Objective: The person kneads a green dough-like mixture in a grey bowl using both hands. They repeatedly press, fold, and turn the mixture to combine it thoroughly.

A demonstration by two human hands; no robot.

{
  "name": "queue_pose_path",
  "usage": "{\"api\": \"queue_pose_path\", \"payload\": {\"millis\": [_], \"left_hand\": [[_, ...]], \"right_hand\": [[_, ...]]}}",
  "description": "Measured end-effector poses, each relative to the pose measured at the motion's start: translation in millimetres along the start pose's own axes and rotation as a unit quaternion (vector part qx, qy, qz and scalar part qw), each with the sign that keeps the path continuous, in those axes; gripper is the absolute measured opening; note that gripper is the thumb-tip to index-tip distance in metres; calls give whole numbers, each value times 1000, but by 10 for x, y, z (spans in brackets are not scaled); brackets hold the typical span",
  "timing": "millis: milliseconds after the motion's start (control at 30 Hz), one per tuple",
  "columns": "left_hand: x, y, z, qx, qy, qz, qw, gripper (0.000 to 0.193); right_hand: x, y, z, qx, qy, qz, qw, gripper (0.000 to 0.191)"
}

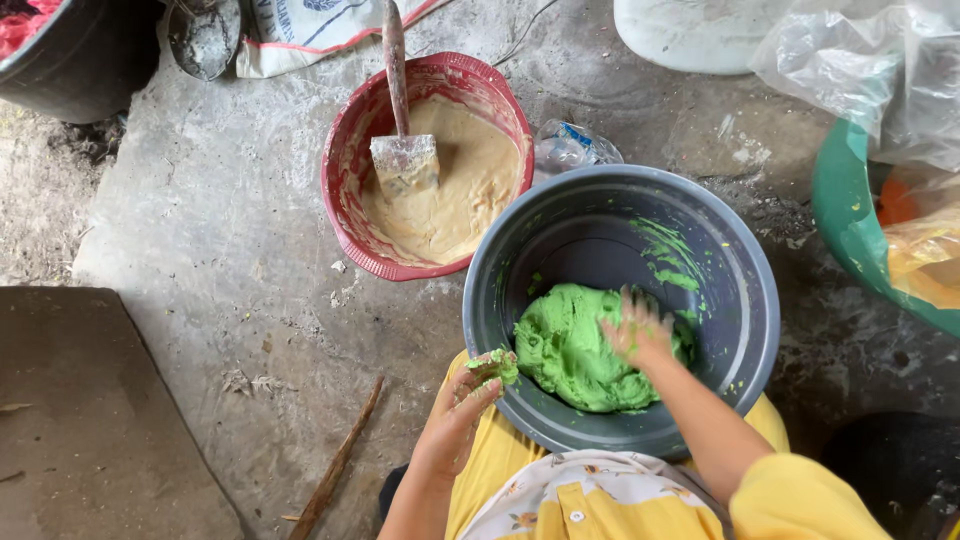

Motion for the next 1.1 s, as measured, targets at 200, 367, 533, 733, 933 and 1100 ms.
{"api": "queue_pose_path", "payload": {"millis": [200,367,533,733,933,1100], "left_hand": [[51,45,-87,14,-19,-29,999,45],[98,-16,-44,-4,-39,-24,999,45],[75,-195,14,-53,-50,-4,997,44],[85,-148,-58,-19,-5,27,999,44],[21,-117,2,12,-18,22,1000,43],[-16,-103,-10,8,17,22,1000,44]], "right_hand": [[208,118,-112,106,-177,186,961,60],[619,-383,-1233,-192,-267,259,908,33],[-248,-179,-1313,-32,-64,223,972,30],[-990,262,-418,165,-74,196,964,30],[-612,92,344,-23,-173,187,967,41],[370,127,516,-193,-255,202,926,76]]}}
Point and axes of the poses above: each hand's wrist, its own z-axis away from the middle knuckle, its own y-axis out of the palm, x = y × z, the point moved 1 cm from there along -z, towards the middle knuckle
